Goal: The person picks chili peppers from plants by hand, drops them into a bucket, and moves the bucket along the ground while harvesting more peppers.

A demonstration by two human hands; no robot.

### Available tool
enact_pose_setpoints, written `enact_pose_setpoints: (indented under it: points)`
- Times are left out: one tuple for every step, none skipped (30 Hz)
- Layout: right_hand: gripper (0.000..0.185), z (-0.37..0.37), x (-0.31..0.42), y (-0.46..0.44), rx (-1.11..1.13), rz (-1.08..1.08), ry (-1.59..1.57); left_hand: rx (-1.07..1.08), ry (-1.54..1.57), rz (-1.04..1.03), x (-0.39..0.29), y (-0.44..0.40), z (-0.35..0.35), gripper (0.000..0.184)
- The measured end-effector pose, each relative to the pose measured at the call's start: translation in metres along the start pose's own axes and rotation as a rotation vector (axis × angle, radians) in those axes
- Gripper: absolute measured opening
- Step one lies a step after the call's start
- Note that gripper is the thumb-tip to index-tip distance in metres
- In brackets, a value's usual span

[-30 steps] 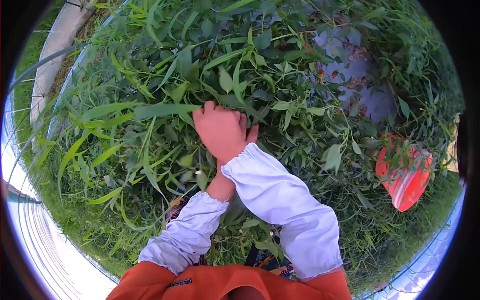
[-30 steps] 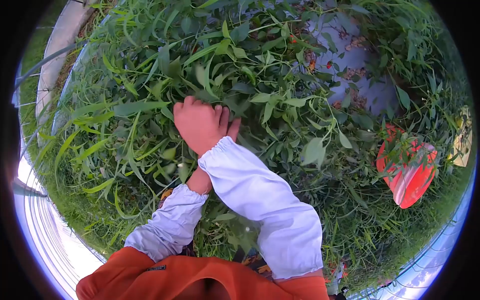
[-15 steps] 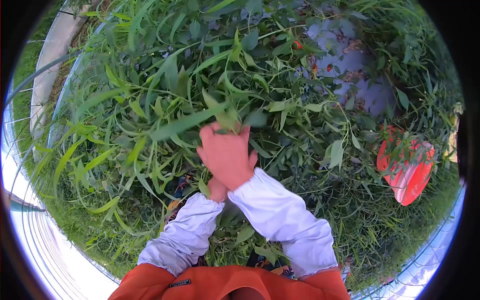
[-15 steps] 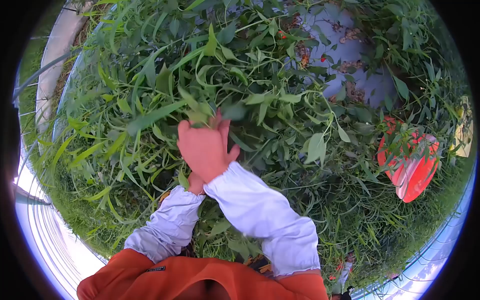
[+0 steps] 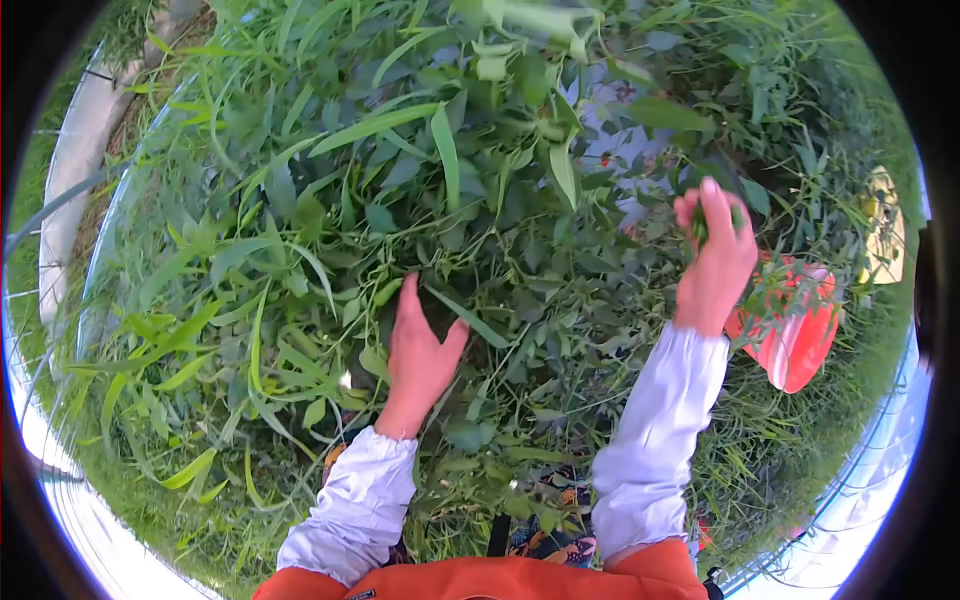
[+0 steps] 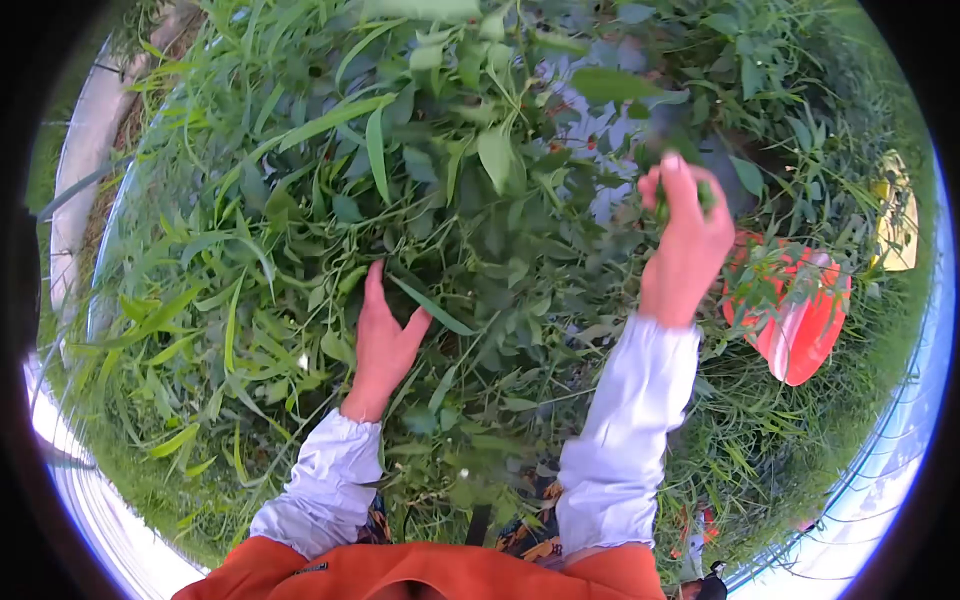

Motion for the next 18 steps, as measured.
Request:
enact_pose_setpoints:
  points:
    - [0.016, -0.010, -0.013, -0.027, -0.002, -0.074, 0.011, -0.005, -0.015, -0.016, 0.002, 0.001, -0.001, 0.084]
    - [0.027, -0.037, -0.019, -0.041, 0.107, -0.108, -0.029, -0.013, -0.034, -0.030, 0.002, 0.002, -0.001, 0.084]
    - [0.037, -0.072, -0.021, -0.044, 0.270, -0.121, -0.050, -0.007, -0.094, -0.037, 0.000, 0.002, -0.002, 0.083]
    - [0.044, -0.109, -0.023, -0.040, 0.422, -0.052, -0.122, -0.008, -0.107, -0.063, -0.005, 0.003, -0.002, 0.083]
    - [0.047, -0.140, -0.041, -0.027, 0.542, -0.080, 0.044, -0.007, -0.122, -0.088, -0.009, 0.004, -0.002, 0.082]
    - [0.044, -0.167, -0.044, 0.003, 0.731, 0.006, 0.275, -0.009, -0.139, -0.108, -0.013, 0.004, -0.002, 0.082]
    - [0.037, -0.182, -0.048, 0.037, 0.857, 0.112, 0.374, -0.092, -0.161, -0.248, -0.029, 0.005, 0.007, 0.081]
    - [0.036, -0.191, -0.063, 0.073, 0.910, 0.533, 0.420, -0.173, -0.182, -0.383, -0.044, 0.008, 0.015, 0.081]
    - [0.036, -0.178, -0.055, 0.117, 0.933, 0.619, 0.514, -0.255, -0.201, -0.516, -0.059, 0.013, 0.021, 0.081]
    - [0.042, -0.169, -0.070, 0.155, 1.032, 0.763, 0.651, -0.253, -0.071, -0.365, -0.052, 0.007, 0.025, 0.081]
    - [0.044, -0.156, -0.081, 0.178, 1.037, 0.759, 0.725, -0.254, 0.060, -0.211, -0.045, 0.003, 0.028, 0.082]
    - [0.053, -0.143, -0.090, 0.188, 0.996, 0.754, 0.671, -0.256, 0.188, -0.057, -0.032, 0.000, 0.029, 0.082]
    - [0.058, -0.132, -0.097, 0.191, 0.980, 0.713, 0.655, -0.266, 0.227, 0.072, -0.011, -0.006, 0.026, 0.083]
    - [0.063, -0.123, -0.101, 0.191, 0.956, 0.672, 0.644, -0.178, 0.132, 0.081, -0.005, -0.008, 0.019, 0.082]
    - [0.064, -0.118, -0.103, 0.192, 0.952, 0.632, 0.661, -0.090, 0.042, 0.085, 0.000, -0.010, 0.013, 0.082]
    - [0.065, -0.113, -0.105, 0.193, 0.950, 0.591, 0.677, -0.002, -0.049, 0.091, 0.005, -0.008, 0.005, 0.081]
    - [0.066, -0.109, -0.105, 0.193, 0.948, 0.550, 0.692, 0.002, -0.084, 0.009, 0.005, -0.005, -0.002, 0.078]
    - [0.067, -0.103, -0.102, 0.188, 0.914, 0.400, 0.630, -0.017, -0.083, 0.003, 0.008, -0.004, -0.002, 0.077]
Point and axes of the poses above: each hand's wrist, its own y-axis away from the middle knuckle, its own z-axis out of the back of the hand, x = y × z, the point moved 10 cm from there along -y, towards the middle knuckle, and after that the axes turned 12 degrees about -x, right-handed, at the moved point
